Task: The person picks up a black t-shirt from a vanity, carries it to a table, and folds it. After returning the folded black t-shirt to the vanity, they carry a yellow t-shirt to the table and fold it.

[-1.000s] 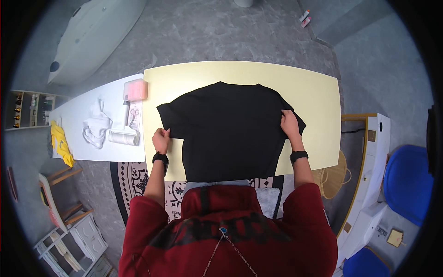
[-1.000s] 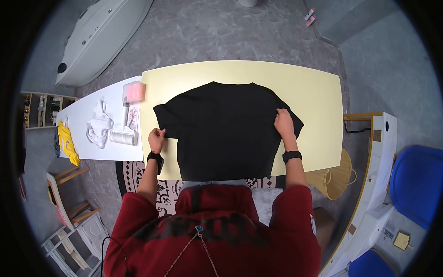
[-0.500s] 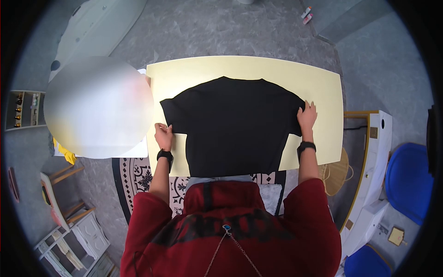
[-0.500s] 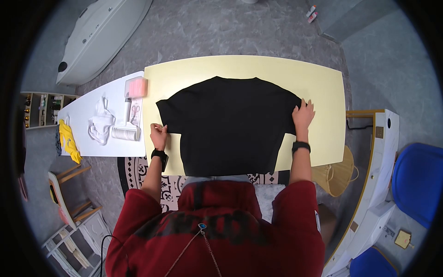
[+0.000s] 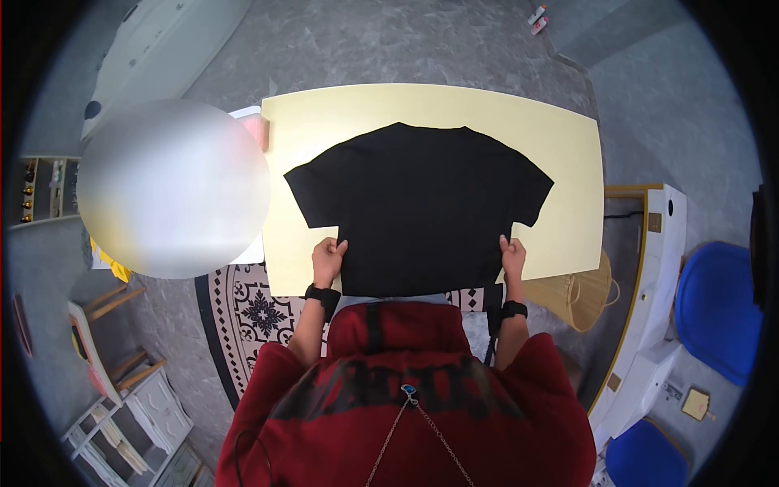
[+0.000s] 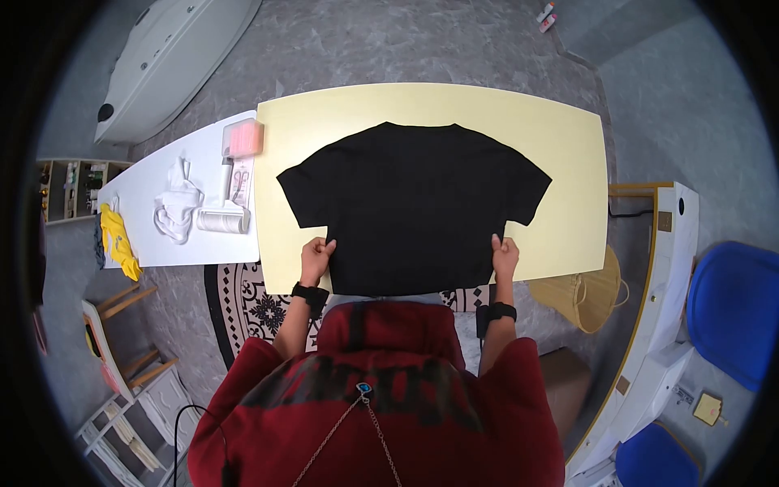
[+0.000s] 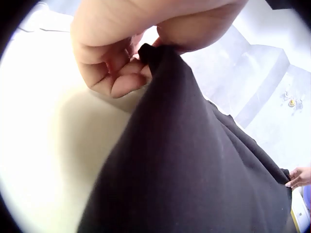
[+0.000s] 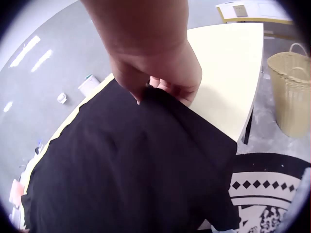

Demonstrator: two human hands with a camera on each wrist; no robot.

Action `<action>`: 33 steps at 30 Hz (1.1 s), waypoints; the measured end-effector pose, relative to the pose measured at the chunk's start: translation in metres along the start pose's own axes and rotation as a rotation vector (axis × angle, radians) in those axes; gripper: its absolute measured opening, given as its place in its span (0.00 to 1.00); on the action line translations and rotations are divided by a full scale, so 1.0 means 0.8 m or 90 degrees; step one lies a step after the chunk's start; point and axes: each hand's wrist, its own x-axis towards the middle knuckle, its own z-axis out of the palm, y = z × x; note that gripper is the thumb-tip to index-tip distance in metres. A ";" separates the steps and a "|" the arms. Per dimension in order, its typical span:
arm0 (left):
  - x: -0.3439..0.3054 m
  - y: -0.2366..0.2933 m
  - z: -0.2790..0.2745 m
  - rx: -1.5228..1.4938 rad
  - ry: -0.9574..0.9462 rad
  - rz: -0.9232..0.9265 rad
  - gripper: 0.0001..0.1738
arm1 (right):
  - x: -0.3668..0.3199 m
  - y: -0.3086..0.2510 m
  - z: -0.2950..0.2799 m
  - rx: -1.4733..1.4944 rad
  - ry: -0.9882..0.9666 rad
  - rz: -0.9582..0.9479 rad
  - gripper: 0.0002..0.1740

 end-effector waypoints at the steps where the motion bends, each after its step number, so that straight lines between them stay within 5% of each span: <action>1: 0.005 -0.008 0.002 -0.026 -0.002 0.031 0.11 | 0.003 0.004 -0.005 0.044 0.009 0.013 0.18; 6: 0.009 -0.006 0.009 -0.015 0.115 0.101 0.12 | 0.024 0.026 -0.025 0.006 0.165 0.025 0.13; 13: 0.008 0.006 0.011 -0.023 0.144 0.131 0.11 | 0.029 0.019 -0.031 -0.071 0.062 0.071 0.13; 16: 0.021 0.023 0.001 -0.065 0.157 0.182 0.09 | 0.005 -0.076 -0.039 0.114 -0.063 0.035 0.16; 18: 0.029 0.038 -0.014 -0.076 0.131 0.144 0.08 | -0.010 -0.124 -0.052 -0.107 -0.262 -0.034 0.22; 19: 0.034 0.040 -0.019 -0.062 0.142 0.156 0.07 | -0.001 -0.111 -0.057 -0.182 -0.307 -0.112 0.26; 20: 0.039 0.038 -0.023 -0.049 0.139 0.146 0.07 | 0.011 -0.090 -0.063 -0.182 -0.306 -0.111 0.26; 22: 0.045 0.025 -0.023 -0.031 0.120 0.133 0.08 | 0.031 -0.050 -0.072 -0.166 -0.500 -0.045 0.21; 23: 0.043 0.022 -0.021 -0.031 0.119 0.133 0.08 | 0.024 -0.069 -0.077 -0.421 -0.397 -0.154 0.12; 28: 0.027 0.012 -0.013 -0.001 0.108 0.117 0.10 | 0.010 -0.003 -0.054 -0.239 -0.149 -0.125 0.10; 30: 0.029 0.005 -0.015 0.003 0.093 0.095 0.10 | 0.004 0.009 -0.046 -0.021 -0.181 0.094 0.09; 33: 0.038 -0.002 -0.021 -0.063 0.042 0.073 0.12 | -0.014 -0.047 -0.038 0.213 -0.165 0.213 0.09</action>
